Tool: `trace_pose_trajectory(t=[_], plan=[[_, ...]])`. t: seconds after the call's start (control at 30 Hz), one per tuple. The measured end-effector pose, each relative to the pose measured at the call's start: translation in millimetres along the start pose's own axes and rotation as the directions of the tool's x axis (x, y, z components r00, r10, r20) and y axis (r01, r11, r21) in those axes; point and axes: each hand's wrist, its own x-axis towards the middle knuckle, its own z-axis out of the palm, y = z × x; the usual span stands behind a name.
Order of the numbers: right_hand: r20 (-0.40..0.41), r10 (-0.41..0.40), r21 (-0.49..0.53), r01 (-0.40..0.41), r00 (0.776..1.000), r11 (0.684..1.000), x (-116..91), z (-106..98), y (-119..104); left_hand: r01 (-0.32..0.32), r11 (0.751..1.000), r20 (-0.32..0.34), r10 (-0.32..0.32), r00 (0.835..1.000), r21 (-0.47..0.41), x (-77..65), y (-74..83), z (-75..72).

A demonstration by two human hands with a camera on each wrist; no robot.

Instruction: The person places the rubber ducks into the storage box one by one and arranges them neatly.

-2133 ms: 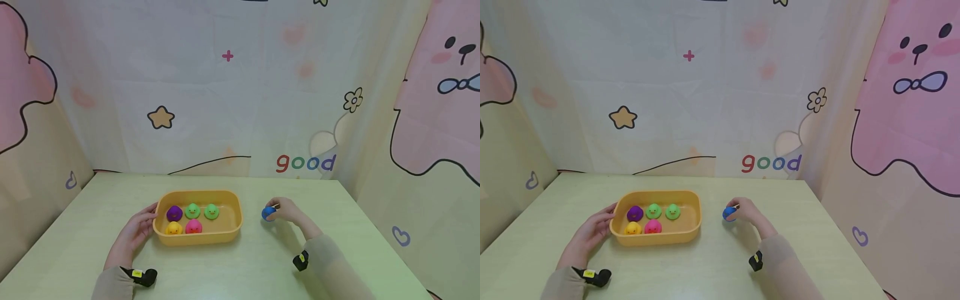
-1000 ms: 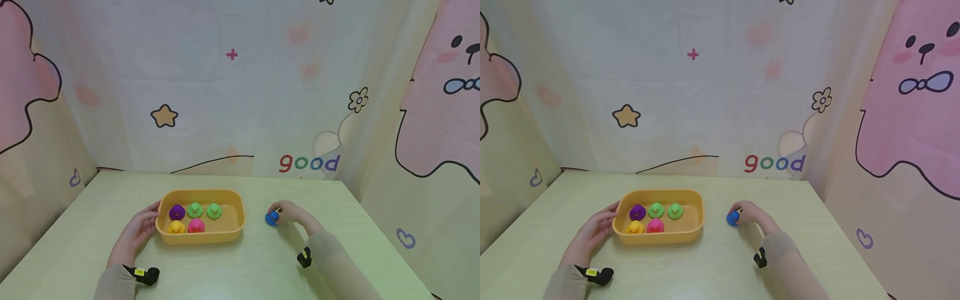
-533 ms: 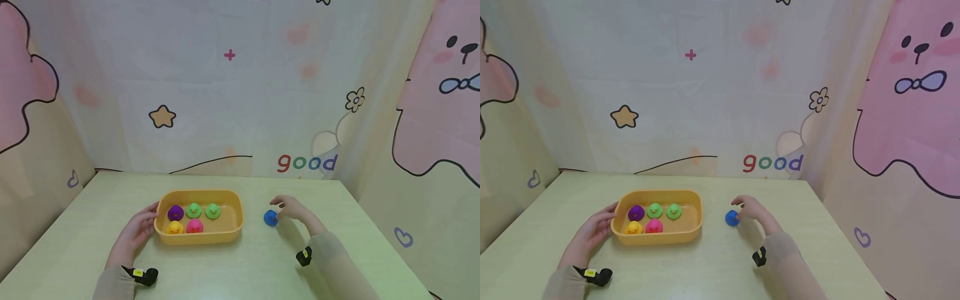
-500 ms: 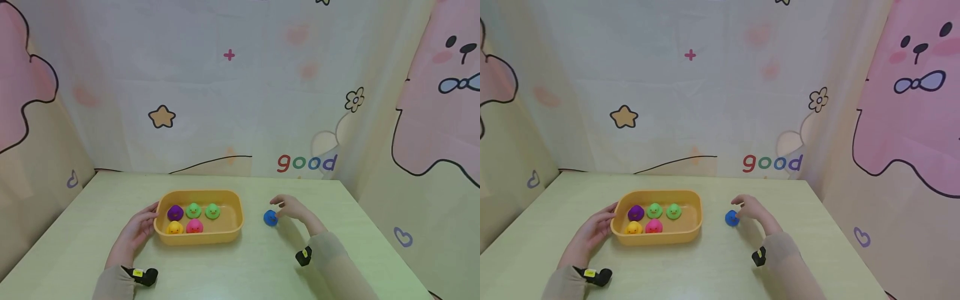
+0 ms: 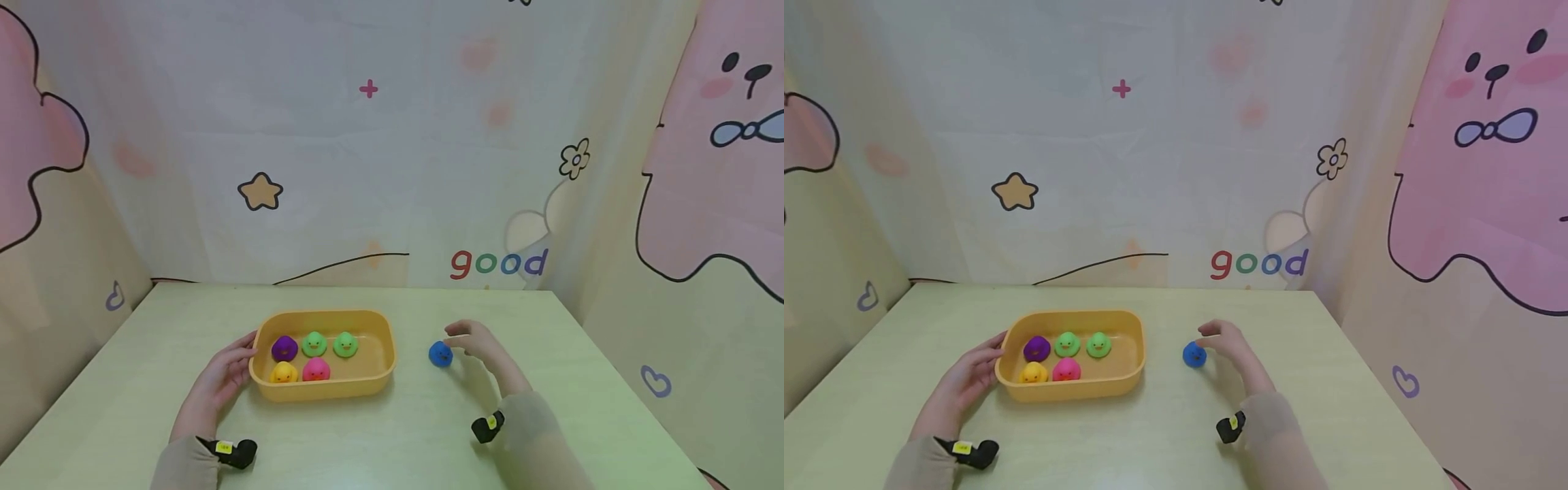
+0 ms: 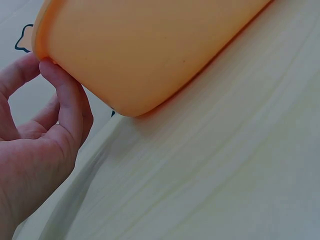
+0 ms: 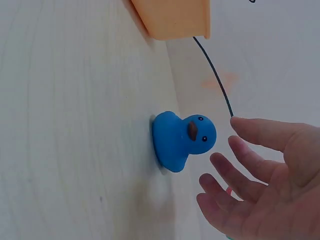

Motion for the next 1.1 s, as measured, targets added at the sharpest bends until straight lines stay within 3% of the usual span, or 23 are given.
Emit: trace_pose_trajectory(t=[0.2, 0.37, 0.7, 0.93, 1.1], plan=[[0.089, -0.003, 0.011, 0.002, 0.996, 1.000, -2.8, 2.5, 8.5, -0.004, 0.999, 0.007, 0.005, 1.000, -0.043, -0.7, 0.1, -1.7], [0.105, 0.001, 0.023, -0.004, 0.994, 1.000, -0.8, 5.1, 13.1, -0.014, 0.997, 0.023, 0.015, 1.000, -0.073, -1.3, -0.7, -2.4], [0.004, 0.004, 0.020, -0.004, 1.000, 1.000, 3.5, 18.9, 17.1, -0.002, 0.998, -0.006, 0.001, 1.000, -0.067, -4.2, 0.7, 1.1], [-0.018, -0.026, -0.044, 0.025, 1.000, 0.999, 6.2, 24.7, 18.2, -0.006, 0.998, 0.002, 0.006, 1.000, -0.065, -3.7, 0.8, 0.5], [-0.022, -0.043, -0.033, 0.042, 0.999, 0.999, 5.8, 26.0, 20.0, 0.000, 0.999, -0.002, 0.000, 1.000, -0.054, -4.4, 1.6, 2.2]])
